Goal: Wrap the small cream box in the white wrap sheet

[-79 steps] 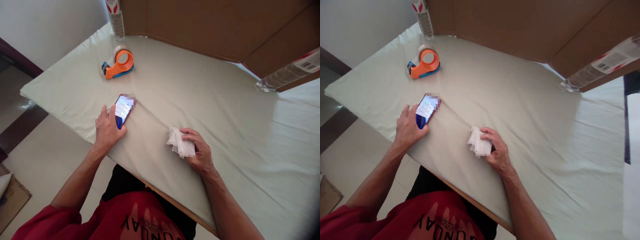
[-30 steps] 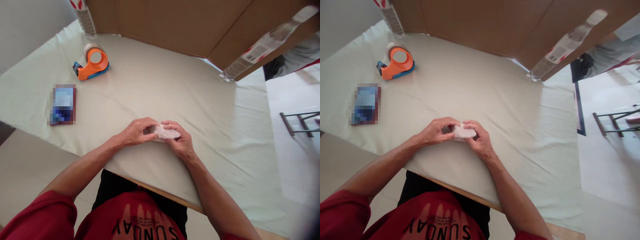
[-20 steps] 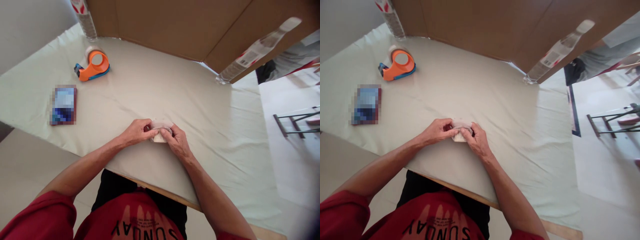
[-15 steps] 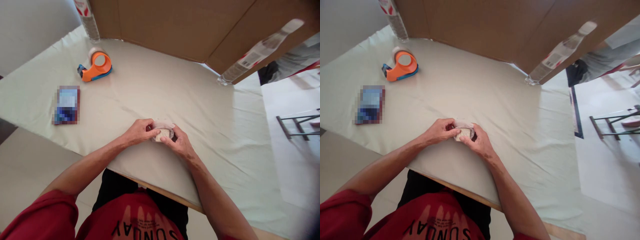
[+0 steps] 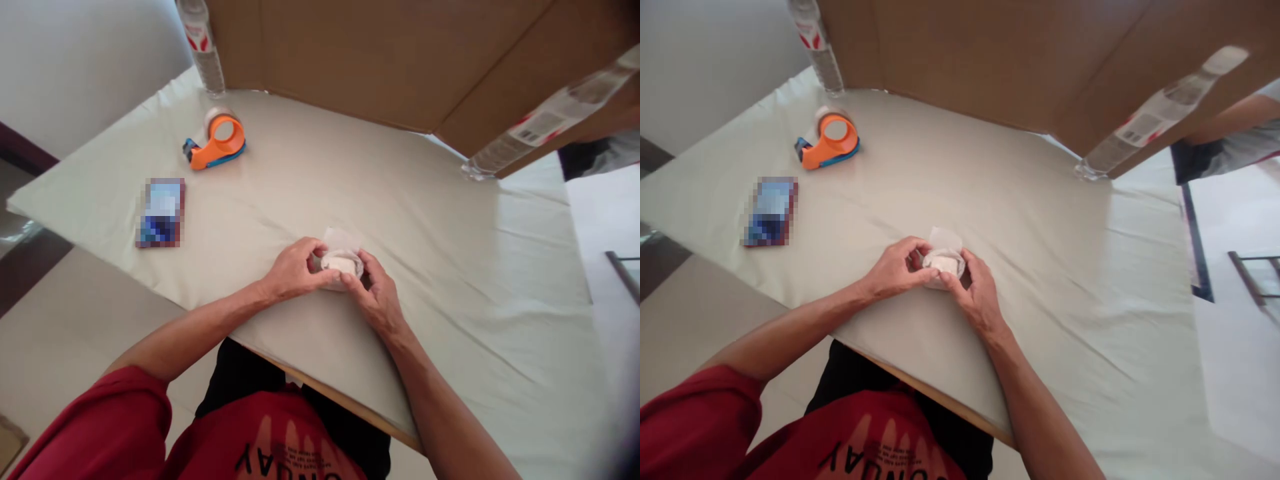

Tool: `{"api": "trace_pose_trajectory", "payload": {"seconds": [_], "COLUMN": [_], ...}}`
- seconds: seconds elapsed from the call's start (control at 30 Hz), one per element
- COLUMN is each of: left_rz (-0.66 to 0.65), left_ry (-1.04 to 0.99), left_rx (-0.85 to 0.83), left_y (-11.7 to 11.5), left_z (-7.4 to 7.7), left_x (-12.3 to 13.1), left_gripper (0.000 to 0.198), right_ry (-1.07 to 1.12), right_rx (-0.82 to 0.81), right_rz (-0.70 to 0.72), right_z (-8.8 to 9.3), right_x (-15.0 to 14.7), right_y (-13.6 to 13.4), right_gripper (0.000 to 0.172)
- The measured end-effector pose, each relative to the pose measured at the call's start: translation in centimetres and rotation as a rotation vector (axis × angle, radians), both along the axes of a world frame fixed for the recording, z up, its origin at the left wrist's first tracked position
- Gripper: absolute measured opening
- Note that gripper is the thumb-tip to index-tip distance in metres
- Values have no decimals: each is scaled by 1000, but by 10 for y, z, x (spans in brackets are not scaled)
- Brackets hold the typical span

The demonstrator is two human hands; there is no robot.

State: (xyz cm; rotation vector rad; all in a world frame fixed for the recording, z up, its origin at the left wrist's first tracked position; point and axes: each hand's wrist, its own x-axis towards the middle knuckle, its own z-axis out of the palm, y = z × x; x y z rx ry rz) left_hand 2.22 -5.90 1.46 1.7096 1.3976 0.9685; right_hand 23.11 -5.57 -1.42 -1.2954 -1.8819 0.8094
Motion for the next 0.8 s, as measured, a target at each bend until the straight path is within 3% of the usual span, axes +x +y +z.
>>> {"api": "trace_pose_trajectory", "payload": {"seconds": [0.17,0.43,0.8], "left_rz": [-188,-188,-244], "left_ry": [61,78,-32], "left_rx": [24,51,60], "left_y": [5,5,4], "left_z": [2,-2,-1], "left_x": [-1,0,-1], "left_gripper": [38,41,31], "right_ry": [-98,-91,-93], "right_rx": [102,322,232], "right_rz": [-4,-84,54], "right_z": [-9,5,8], "right_x": [5,2,0], "right_y": [2,0,-5], "right_gripper": [57,49,45]}}
